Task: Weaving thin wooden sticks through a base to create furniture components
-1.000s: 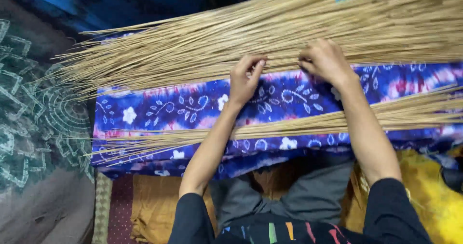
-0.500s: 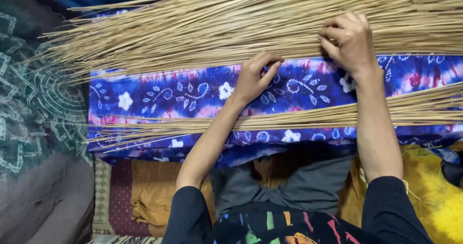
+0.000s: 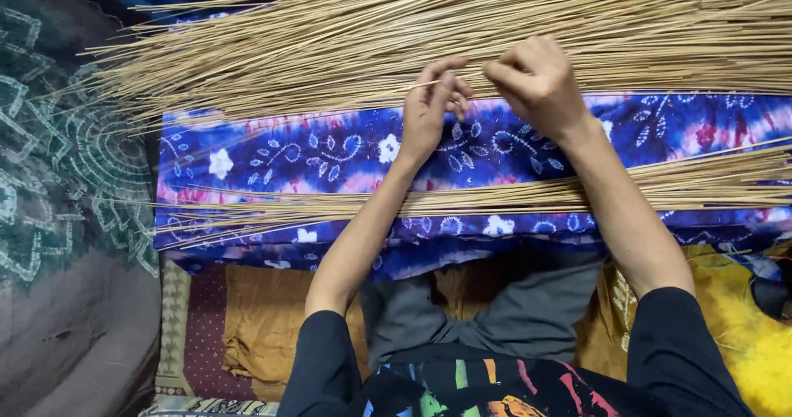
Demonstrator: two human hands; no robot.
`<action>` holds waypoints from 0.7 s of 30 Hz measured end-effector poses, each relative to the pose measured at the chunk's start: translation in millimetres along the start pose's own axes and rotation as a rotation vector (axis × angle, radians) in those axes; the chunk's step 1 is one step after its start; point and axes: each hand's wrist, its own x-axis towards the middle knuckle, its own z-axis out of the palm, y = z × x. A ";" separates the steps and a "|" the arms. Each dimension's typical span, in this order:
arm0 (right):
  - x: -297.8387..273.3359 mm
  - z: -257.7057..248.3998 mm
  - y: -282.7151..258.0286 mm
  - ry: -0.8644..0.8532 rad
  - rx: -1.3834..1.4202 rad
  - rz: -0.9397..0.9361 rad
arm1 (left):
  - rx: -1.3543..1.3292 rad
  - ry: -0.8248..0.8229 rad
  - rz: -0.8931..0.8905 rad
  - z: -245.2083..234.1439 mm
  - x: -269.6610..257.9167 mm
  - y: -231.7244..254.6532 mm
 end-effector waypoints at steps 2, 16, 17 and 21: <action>-5.3 13.1 6.8 -0.008 0.001 0.014 | 0.008 0.101 0.056 -4.2 -0.3 2.7; -73.1 -46.4 74.5 0.136 -0.084 0.374 | -0.055 1.001 0.232 -66.9 11.5 30.6; -74.1 -44.7 76.0 0.138 -0.084 0.378 | -0.025 0.989 0.251 -64.3 11.4 32.8; -79.6 -30.4 80.3 0.068 -0.093 0.402 | 0.004 0.800 0.273 -52.5 9.2 34.2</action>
